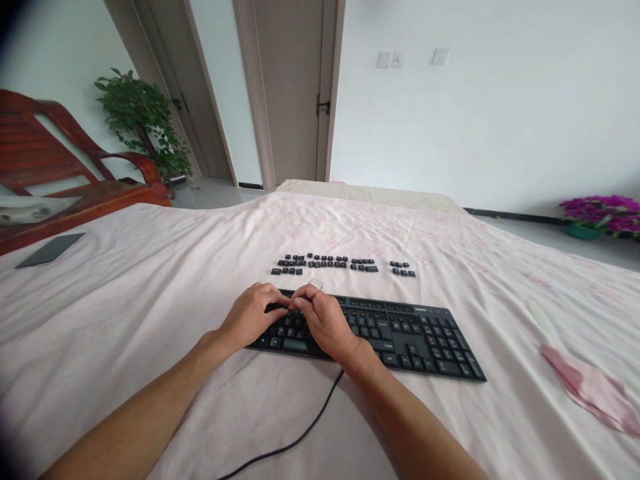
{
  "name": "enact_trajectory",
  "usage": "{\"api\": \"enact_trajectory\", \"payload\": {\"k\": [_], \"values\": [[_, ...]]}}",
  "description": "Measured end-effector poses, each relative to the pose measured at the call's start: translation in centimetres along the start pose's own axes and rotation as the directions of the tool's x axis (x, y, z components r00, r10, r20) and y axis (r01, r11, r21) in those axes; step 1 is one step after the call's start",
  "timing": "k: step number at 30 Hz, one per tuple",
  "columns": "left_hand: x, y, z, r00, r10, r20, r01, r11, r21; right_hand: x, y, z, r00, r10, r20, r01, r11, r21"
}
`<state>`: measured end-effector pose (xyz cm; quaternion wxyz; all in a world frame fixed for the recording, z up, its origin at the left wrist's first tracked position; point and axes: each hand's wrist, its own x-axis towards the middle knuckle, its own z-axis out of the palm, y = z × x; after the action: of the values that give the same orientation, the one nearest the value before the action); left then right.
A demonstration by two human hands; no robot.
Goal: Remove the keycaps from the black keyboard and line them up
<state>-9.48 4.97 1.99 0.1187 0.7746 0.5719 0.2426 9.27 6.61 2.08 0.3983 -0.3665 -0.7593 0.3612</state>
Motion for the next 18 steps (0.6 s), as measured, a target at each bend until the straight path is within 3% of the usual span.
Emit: {"api": "enact_trajectory", "payload": {"k": [9,15,18], "values": [[-0.4,0.2,1.2,1.000,0.024,-0.003,-0.024,1.000,-0.015,0.5,0.2,0.4,0.990,-0.098,0.105,0.110,0.987,-0.115],[-0.4,0.0,1.6,1.000,0.006,0.000,-0.006,1.000,0.031,0.7,0.5,1.2,0.959,-0.175,0.223,0.233,0.935,-0.267],[-0.4,-0.1,1.7,1.000,-0.003,0.002,0.003,0.999,0.036,0.8,0.5,1.3,0.963,-0.169,0.209,0.221,0.940,-0.259]]}}
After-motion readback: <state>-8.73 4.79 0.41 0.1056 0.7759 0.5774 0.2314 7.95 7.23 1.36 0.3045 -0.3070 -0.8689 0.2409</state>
